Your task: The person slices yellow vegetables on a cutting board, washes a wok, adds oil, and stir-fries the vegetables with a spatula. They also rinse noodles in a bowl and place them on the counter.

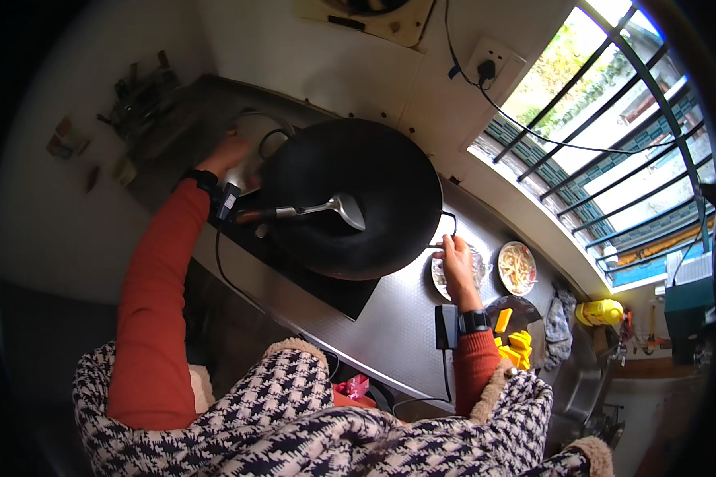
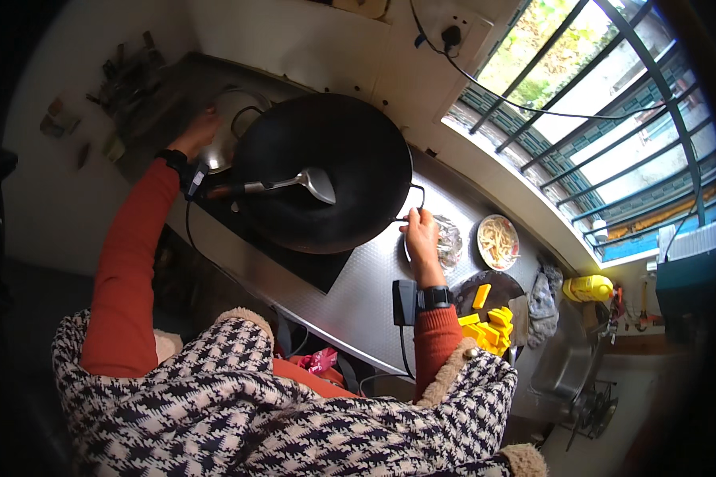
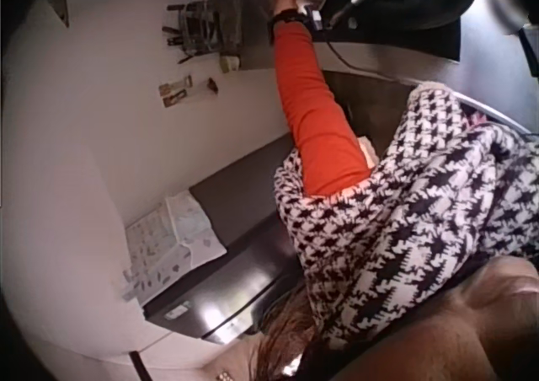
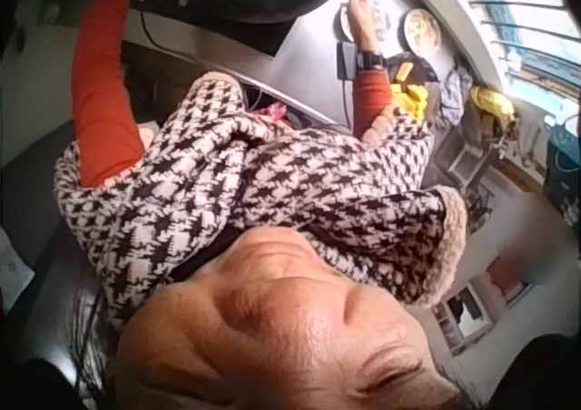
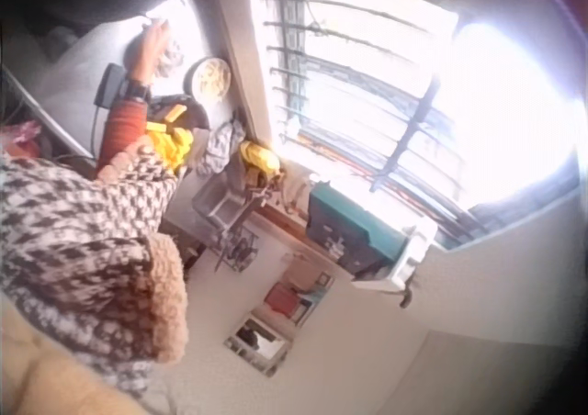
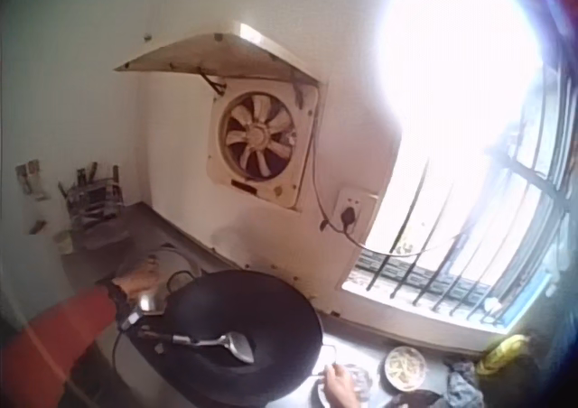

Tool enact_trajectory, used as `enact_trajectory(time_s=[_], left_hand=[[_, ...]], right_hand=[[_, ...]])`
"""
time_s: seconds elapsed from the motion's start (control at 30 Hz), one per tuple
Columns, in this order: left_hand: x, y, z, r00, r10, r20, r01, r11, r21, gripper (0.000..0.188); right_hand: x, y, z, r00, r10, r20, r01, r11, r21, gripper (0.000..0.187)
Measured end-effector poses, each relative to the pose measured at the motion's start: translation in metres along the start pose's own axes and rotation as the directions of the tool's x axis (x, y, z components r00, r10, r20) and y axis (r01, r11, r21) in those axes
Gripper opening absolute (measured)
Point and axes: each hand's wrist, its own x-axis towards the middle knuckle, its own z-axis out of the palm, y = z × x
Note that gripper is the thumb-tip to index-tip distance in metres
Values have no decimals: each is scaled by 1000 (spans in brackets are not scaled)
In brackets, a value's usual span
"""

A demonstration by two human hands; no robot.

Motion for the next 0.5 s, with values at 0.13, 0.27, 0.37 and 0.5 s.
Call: enact_trajectory(time_s=[0.13, 0.27, 0.37, 0.5], left_hand=[[14, -19, 16, 996, 29, 79, -6, 960, -279, 18], [0, -11, 24, 987, 93, 129, -36, 920, -391, 13], [1, -6, 30, 985, 75, 154, -7, 916, -401, 12], [6, 11, 44, 933, 175, 315, -7, 882, -471, 15]], right_hand=[[4, -12, 2, 988, 138, 65, -147, 975, 168, 21], [-1, -16, 4, 996, 84, 14, -85, 958, 274, 14], [-12, -9, -5, 992, 121, 23, -121, 922, 369, 13], [-19, 3, -40, 1000, 28, -7, -23, 912, 409, 14]])
